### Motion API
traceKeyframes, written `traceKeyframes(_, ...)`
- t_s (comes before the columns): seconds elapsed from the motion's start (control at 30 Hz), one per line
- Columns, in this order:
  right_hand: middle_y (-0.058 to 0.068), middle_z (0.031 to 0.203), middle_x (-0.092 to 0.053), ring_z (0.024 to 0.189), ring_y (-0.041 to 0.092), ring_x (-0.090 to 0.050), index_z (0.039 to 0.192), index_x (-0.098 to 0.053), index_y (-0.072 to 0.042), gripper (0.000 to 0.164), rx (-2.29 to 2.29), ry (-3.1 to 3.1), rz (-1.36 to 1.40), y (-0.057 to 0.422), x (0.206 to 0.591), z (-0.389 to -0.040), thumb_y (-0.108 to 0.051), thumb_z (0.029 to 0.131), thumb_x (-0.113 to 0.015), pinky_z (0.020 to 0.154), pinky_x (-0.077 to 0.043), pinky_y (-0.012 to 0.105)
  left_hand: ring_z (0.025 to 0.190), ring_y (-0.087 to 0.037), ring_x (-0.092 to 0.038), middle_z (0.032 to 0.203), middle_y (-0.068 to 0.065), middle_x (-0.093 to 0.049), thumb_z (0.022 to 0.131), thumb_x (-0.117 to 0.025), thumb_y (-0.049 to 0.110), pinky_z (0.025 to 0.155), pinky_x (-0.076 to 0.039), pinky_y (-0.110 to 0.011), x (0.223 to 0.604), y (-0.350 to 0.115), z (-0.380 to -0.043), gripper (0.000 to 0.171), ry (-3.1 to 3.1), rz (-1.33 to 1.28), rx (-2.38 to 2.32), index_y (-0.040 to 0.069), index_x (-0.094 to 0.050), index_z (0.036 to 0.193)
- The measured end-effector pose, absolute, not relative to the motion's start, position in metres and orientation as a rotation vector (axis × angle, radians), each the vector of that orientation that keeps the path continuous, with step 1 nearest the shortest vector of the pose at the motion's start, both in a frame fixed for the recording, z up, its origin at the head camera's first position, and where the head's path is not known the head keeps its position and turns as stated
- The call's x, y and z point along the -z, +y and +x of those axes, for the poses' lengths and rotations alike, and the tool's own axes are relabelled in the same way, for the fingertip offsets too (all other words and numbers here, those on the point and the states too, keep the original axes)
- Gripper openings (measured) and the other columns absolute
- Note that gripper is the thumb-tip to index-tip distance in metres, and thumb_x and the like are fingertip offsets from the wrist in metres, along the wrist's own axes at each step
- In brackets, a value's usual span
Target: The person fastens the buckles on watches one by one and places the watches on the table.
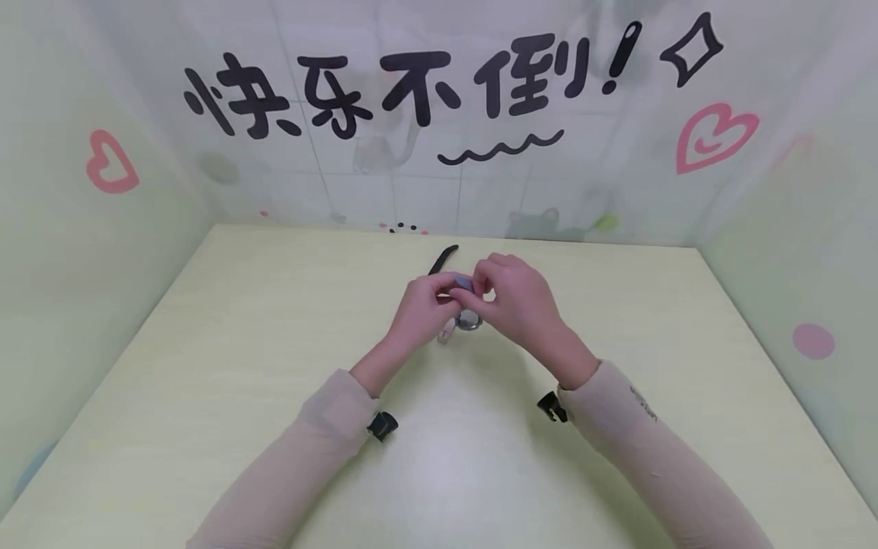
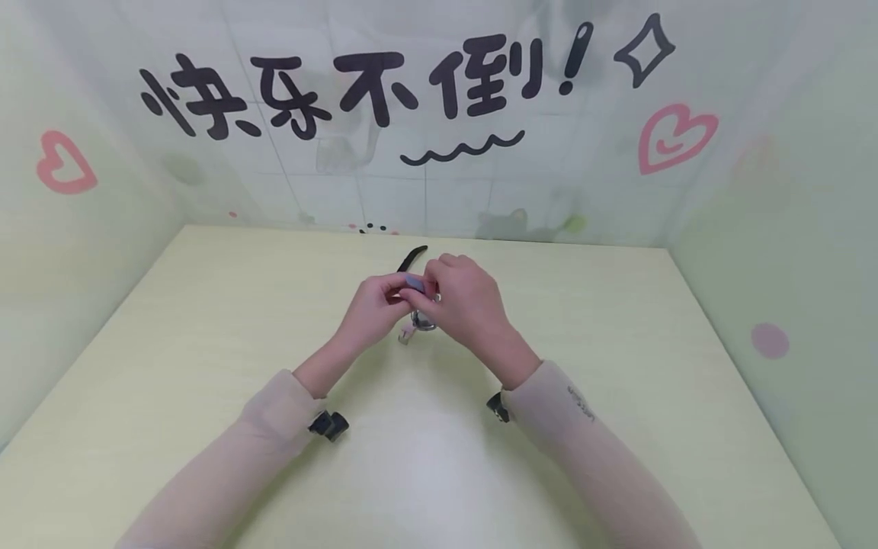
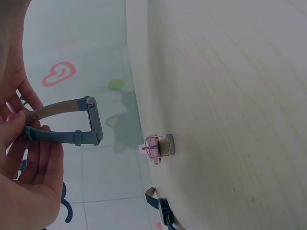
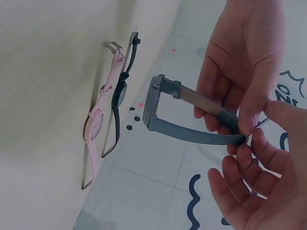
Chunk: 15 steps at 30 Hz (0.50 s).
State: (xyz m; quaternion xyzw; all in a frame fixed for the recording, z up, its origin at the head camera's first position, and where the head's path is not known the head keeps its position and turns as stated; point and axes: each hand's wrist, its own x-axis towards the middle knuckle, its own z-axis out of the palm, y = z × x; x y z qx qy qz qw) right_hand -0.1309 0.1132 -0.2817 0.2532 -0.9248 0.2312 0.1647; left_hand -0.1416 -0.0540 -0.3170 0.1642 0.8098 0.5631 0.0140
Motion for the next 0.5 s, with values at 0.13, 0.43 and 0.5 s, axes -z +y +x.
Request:
traceKeyframes(0.13, 0.004, 0.073, -0.06, 0.072, 0.02, -0.052, 0.073, -0.059, -0.011, 0.026, -0.521, -2.644, 0.714, 0.1104, 0.281, -0.1289, -0.025, 0.093, -0.068, 0.056, -0.043, 0.03, 0.101, -0.025, -0.07, 0.109, -0.015, -0.074, 0.094, -0.065, 0.006, 0.091, -0.059, -0.031, 0.3186, -0.053, -0.14, 0.021, 2.538, 0.526, -1.737, 0.002, -0.072, 0.114)
traceKeyframes(0.43, 0.001, 0.07, -0.06, 0.07, 0.019, -0.052, 0.074, -0.063, -0.011, 0.019, -0.504, -2.602, 0.681, 0.1122, 0.2828, -0.1257, -0.017, 0.092, -0.064, 0.053, -0.043, 0.029, 0.099, -0.023, -0.071, 0.107, -0.013, -0.075, 0.094, -0.067, 0.009, 0.09, -0.059, -0.03, 0.3195, -0.0537, -0.1387, 0.021, 2.563, 0.596, -1.695, 0.003, -0.072, 0.114)
traceKeyframes(0.5, 0.003, 0.071, -0.062, 0.07, 0.019, -0.053, 0.074, -0.063, -0.01, 0.019, -0.532, -2.606, 0.669, 0.1131, 0.2834, -0.1251, -0.016, 0.092, -0.063, 0.054, -0.043, 0.029, 0.1, -0.023, -0.071, 0.108, -0.013, -0.075, 0.094, -0.068, 0.009, 0.09, -0.059, -0.03, 0.3194, -0.0535, -0.1386, 0.021, 2.567, 0.608, -1.689, 0.003, -0.072, 0.114)
